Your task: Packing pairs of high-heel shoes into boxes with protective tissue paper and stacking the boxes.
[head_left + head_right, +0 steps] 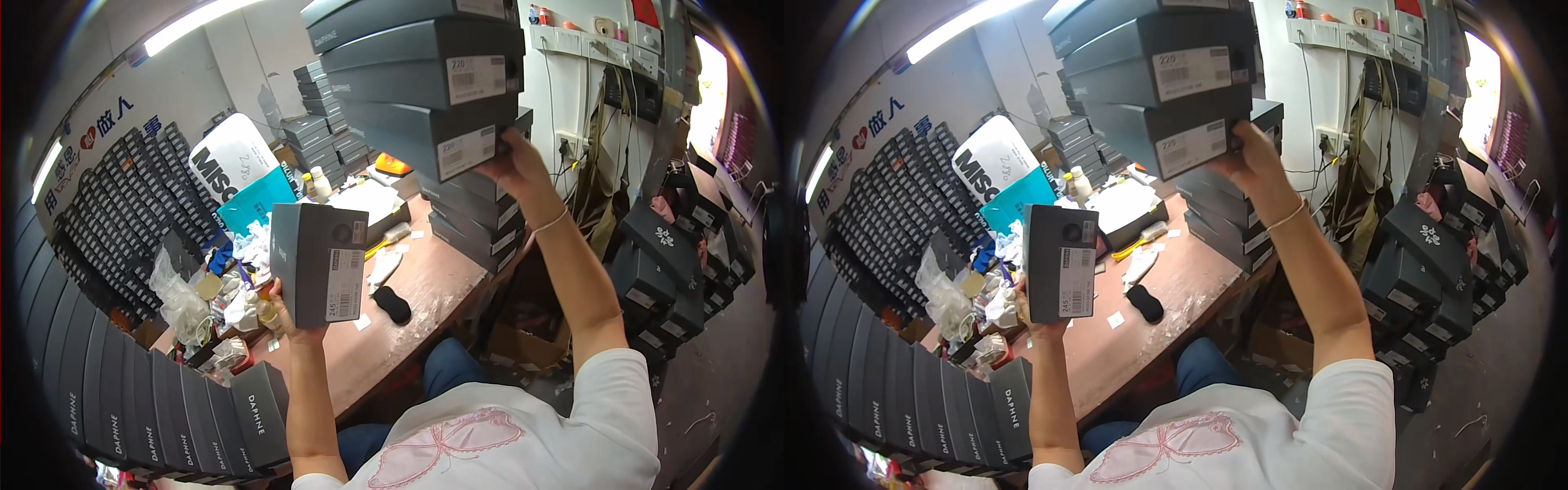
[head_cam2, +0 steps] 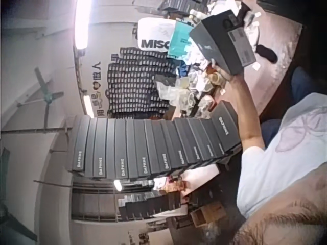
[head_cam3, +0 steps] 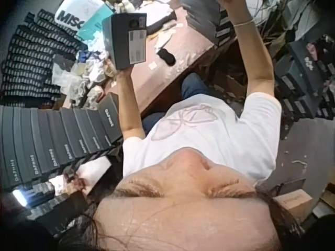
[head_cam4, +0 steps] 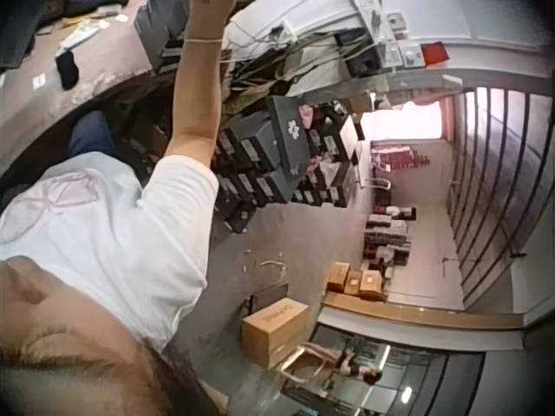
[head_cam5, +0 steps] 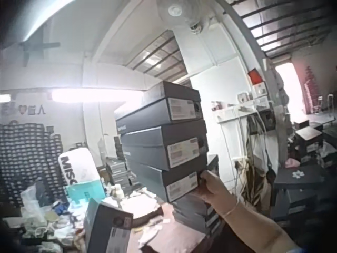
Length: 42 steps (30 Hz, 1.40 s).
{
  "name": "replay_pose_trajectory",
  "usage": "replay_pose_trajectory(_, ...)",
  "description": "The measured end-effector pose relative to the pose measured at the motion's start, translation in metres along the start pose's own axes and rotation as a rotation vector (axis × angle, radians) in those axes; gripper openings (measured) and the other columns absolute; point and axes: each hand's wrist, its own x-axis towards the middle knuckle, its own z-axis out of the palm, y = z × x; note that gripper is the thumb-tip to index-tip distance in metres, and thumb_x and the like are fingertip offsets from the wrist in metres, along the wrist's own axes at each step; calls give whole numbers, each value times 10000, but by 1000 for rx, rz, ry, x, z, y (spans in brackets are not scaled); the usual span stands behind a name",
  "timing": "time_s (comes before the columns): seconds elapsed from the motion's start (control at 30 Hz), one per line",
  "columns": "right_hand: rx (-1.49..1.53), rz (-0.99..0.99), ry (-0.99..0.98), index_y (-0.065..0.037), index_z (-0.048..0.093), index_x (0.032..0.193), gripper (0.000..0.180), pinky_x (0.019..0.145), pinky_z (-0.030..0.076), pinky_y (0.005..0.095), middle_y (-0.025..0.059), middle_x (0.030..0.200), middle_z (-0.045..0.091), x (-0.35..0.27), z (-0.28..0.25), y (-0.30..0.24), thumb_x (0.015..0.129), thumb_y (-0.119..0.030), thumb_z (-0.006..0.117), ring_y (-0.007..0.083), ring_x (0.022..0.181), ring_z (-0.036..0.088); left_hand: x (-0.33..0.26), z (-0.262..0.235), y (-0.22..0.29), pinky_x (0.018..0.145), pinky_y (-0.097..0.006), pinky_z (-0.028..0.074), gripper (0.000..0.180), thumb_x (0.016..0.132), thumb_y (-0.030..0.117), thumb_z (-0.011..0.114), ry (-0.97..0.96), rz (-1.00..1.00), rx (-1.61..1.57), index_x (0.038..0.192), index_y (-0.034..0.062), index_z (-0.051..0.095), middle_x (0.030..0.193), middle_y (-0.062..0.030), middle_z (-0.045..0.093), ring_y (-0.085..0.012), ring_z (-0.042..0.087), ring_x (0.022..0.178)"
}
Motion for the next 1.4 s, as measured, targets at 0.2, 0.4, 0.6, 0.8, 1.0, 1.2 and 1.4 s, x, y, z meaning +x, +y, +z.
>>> replay_pose_trajectory(0.2, 132, 36, -28, -6, 429, 1251, 341, 884, 536, 553, 196, 1205, 559, -44, -32, 63, 926, -109, 420, 358, 1048, 621, -14, 7, 25, 924, -348, 485, 510, 894, 437, 505, 34, 87, 109, 1245, 67, 529, 1180, -77, 603, -206, 588, 1074)
replay_pose_trajectory(0.4, 104, 65, 66, -107, 402, 1347, 482, 865, 547, 528, 104, 1267, 534, -111, -131, 114, 872, -61, 462, 314, 1128, 579, -17, -16, 13, 917, -328, 483, 494, 896, 437, 516, 98, 117, 168, 1218, 63, 539, 1147, -64, 602, -198, 586, 1050)
replay_pose_trajectory(0.6, 147, 130, 230, -153, 358, 1395, 559, 828, 569, 510, 88, 1265, 532, -153, -247, 199, 860, -29, 463, 292, 1128, 578, -8, -38, -10, 906, -314, 458, 530, 904, 487, 504, 208, 104, 321, 1223, 66, 540, 1160, -55, 580, -175, 550, 1053)
replay_pose_trajectory(0.8, 126, 53, 464, -214, 266, 1469, 644, 777, 595, 461, 103, 1303, 488, -146, -323, 264, 874, -28, 427, 272, 1107, 588, 30, 32, -41, 876, -293, 472, 437, 961, 437, 433, 97, 167, 528, 1190, 80, 535, 1110, -69, 579, -153, 557, 1010)
replay_pose_trajectory(1.0, -344, 368, 646, -186, 279, 1471, 641, 801, 554, 507, 109, 1215, 512, -137, -311, 234, 872, -52, 464, 239, 1007, 597, 152, 100, -46, 852, -274, 511, 404, 966, 376, 428, -164, 459, 982, 1240, 91, 512, 1139, -69, 582, -153, 581, 1022)
replay_pose_trajectory(1.2, -495, 355, 621, -178, 349, 1434, 588, 810, 509, 416, 41, 1162, 509, -151, -326, 196, 886, -157, 562, 177, 1000, 569, 272, 259, -115, 950, -582, 431, 623, 870, 471, 542, -305, -323, 466, 1360, 115, 397, 1358, -172, 443, -349, 467, 1229)
replay_pose_trajectory(1.4, -476, 302, 572, -187, 315, 1455, 693, 756, 517, 393, 90, 1243, 488, -154, -287, 201, 869, -280, 674, 200, 1055, 542, 298, 271, -201, 1043, -718, 85, 870, 841, 574, 546, 157, -128, 960, 1500, 170, 147, 1541, -208, 38, -450, 81, 1414)
